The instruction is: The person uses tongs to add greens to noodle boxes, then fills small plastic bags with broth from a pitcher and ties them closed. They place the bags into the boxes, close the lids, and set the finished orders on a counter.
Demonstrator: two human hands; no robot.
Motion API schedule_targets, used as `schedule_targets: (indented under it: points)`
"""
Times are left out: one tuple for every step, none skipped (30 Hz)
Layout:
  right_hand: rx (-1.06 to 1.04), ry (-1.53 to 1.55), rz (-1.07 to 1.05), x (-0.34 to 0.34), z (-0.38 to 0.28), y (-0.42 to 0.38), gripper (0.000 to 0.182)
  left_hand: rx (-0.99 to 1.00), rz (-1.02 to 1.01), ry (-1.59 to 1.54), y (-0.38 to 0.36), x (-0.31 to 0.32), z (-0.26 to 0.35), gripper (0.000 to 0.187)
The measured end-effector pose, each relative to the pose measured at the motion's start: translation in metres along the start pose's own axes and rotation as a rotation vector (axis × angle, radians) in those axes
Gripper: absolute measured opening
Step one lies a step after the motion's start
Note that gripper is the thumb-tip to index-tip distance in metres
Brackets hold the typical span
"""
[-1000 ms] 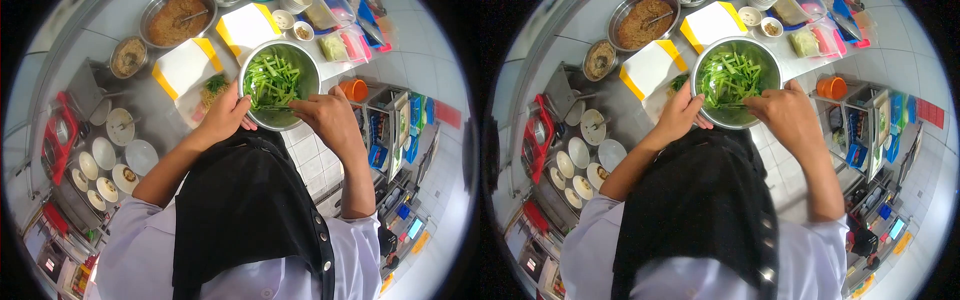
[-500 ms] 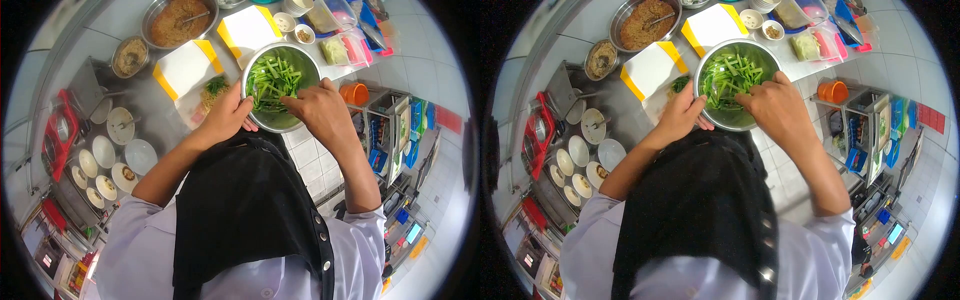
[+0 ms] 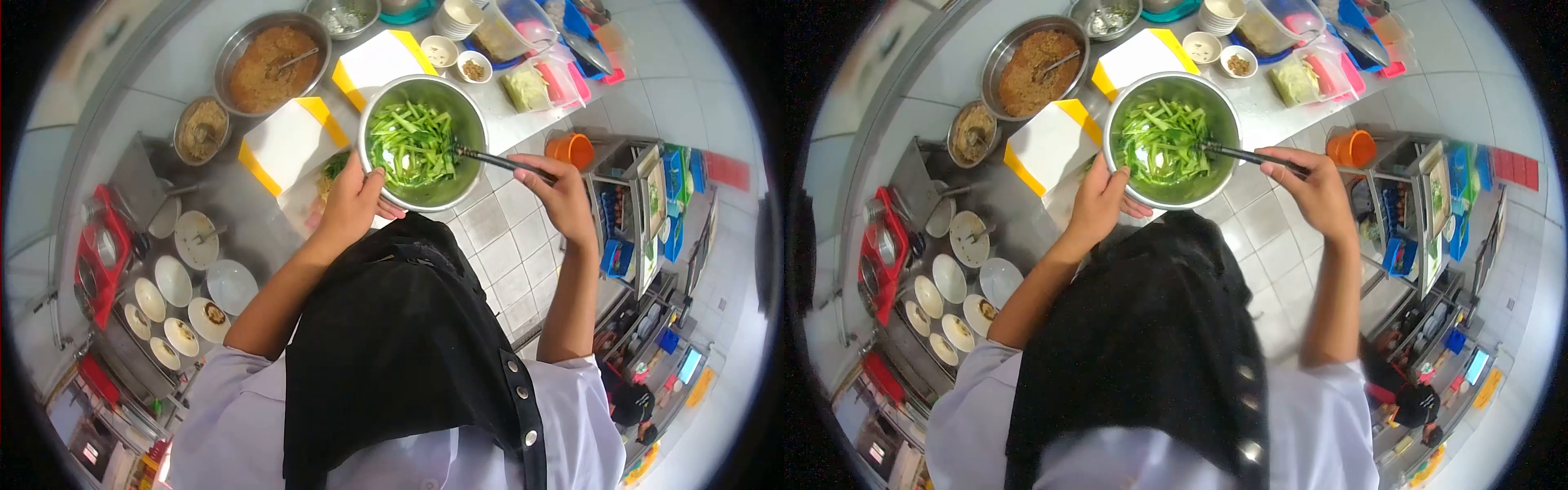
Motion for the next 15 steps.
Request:
schedule_targets:
  points:
    - [0.079, 0.173, 0.048, 0.004, 0.023, 0.001, 0.029, 0.022, 0.019, 0.021, 0.003, -0.001, -0.002, 0.041]
    - [0.154, 0.346, 0.096, 0.009, 0.045, 0.001, 0.031, 0.018, 0.007, 0.028, 0.006, -0.002, -0.003, 0.041]
    - [0.159, 0.35, 0.106, 0.014, 0.063, -0.001, 0.031, 0.012, 0.016, 0.031, 0.008, -0.003, -0.003, 0.041]
    - [0.196, 0.672, 0.103, 0.021, 0.079, -0.002, 0.034, 0.007, 0.029, 0.033, 0.009, -0.004, -0.005, 0.041]
    - [0.226, 0.995, 0.098, 0.027, 0.093, -0.004, 0.037, -0.009, 0.039, 0.02, 0.011, -0.004, -0.008, 0.039]
    - [0.226, 0.999, 0.105, 0.03, 0.1, -0.006, 0.037, -0.011, 0.035, 0.026, 0.012, -0.004, -0.01, 0.039]
    - [0.212, 1.061, 0.191, 0.032, 0.106, -0.006, 0.04, -0.006, 0.065, 0.031, 0.011, -0.006, -0.012, 0.039]
    - [0.199, 1.119, 0.277, 0.033, 0.11, -0.005, 0.043, -0.001, 0.095, 0.034, 0.009, -0.008, -0.013, 0.039]
    - [0.198, 1.123, 0.281, 0.033, 0.108, -0.001, 0.043, -0.008, 0.128, -0.009, 0.003, -0.013, -0.015, 0.039]
    - [0.204, 0.901, 0.341, 0.029, 0.107, 0.004, 0.04, -0.007, 0.125, -0.004, -0.004, -0.015, -0.013, 0.039]
    - [0.209, 0.679, 0.396, 0.026, 0.107, 0.009, 0.037, 0.004, 0.183, 0.006, -0.014, -0.02, -0.01, 0.038]
    - [0.207, 0.685, 0.4, 0.03, 0.107, 0.017, 0.037, 0.016, 0.242, 0.016, -0.024, -0.024, -0.006, 0.038]
    - [0.146, 0.446, 0.405, 0.032, 0.107, 0.027, 0.034, 0.025, 0.299, -0.009, -0.033, -0.027, -0.004, 0.036]
    - [0.084, 0.207, 0.403, 0.035, 0.107, 0.036, 0.031, 0.025, 0.303, -0.002, -0.041, -0.032, -0.004, 0.036]
    - [0.065, 0.105, 0.386, 0.039, 0.11, 0.046, 0.028, 0.005, 0.34, -0.003, -0.049, -0.041, -0.005, 0.034]
Point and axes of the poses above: each hand's wrist, its own y-axis towards the middle knuckle, its own x-axis out of the palm, z = x × y, the point moved 3 cm from there along y, towards the middle knuckle, and after that the axes turned 7 degrees about -x, right-handed, at the moved point
